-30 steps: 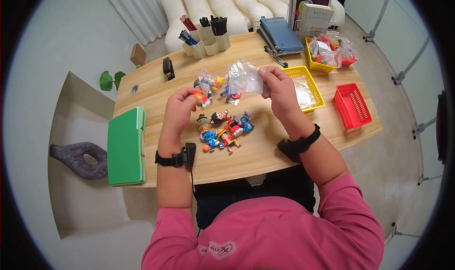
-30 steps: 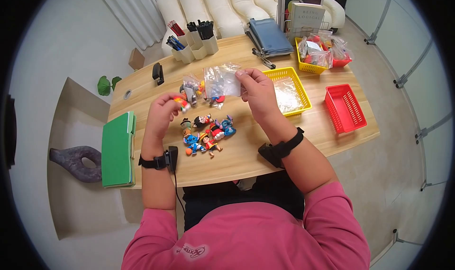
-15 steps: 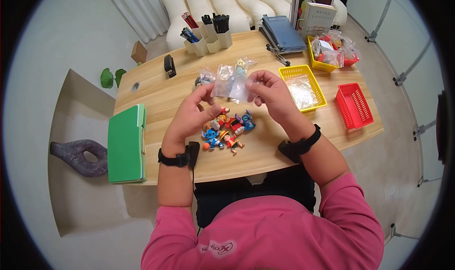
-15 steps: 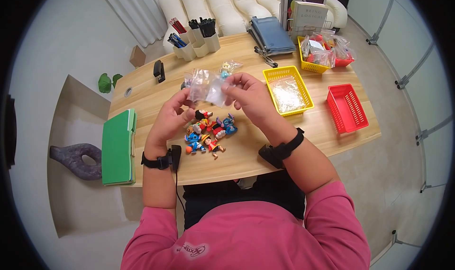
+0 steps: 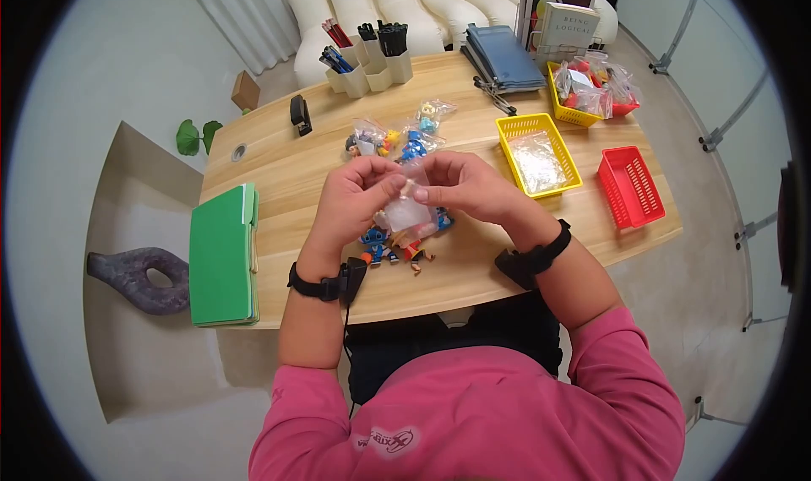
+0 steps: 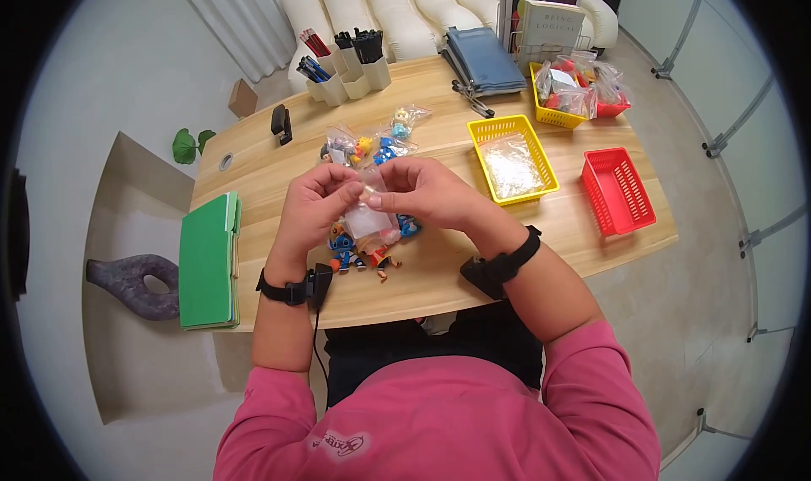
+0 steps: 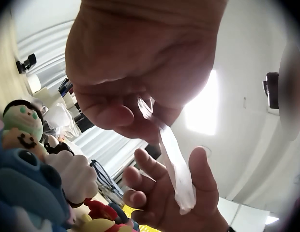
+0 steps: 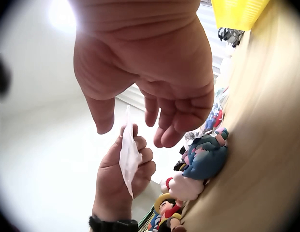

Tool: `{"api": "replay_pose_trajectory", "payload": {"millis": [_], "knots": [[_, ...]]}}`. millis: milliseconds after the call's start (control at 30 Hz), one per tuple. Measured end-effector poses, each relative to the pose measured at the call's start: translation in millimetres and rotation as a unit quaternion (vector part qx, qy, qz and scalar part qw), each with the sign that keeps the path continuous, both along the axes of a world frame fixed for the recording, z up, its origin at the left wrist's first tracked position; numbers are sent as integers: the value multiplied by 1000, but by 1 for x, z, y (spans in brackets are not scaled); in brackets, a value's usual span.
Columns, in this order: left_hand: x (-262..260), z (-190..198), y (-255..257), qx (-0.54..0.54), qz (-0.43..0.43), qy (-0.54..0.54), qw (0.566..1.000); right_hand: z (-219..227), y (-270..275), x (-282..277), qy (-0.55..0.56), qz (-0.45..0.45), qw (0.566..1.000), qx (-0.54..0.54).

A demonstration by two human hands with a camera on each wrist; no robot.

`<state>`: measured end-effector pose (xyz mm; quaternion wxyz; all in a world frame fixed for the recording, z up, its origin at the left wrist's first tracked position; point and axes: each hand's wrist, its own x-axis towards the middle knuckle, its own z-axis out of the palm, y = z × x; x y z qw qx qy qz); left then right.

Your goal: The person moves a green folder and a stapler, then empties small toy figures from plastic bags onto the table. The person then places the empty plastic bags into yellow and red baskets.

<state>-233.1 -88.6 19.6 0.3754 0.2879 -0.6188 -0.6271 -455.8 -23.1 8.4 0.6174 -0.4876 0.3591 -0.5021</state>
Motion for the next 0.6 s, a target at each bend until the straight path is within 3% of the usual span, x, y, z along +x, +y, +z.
{"api": "replay_pose_trajectory", "payload": {"millis": [167,233,333,467,533,600], "knots": [[-7,15,16,50,-32,20,998,-4,-5,-12,-2,-38,999,8],[4,15,8,37,-126,-139,982,-2,-6,-13,1,-105,994,-1],[2,11,14,37,-126,-80,988,12,2,-5,-10,-104,995,0],[4,8,11,14,-153,-139,978,2,0,-10,45,-99,994,-11],[4,13,12,38,-129,-107,985,1,-1,-12,15,-156,987,-24],[6,14,7,35,-112,-135,984,-2,-3,-13,-14,-154,988,-19]]}}
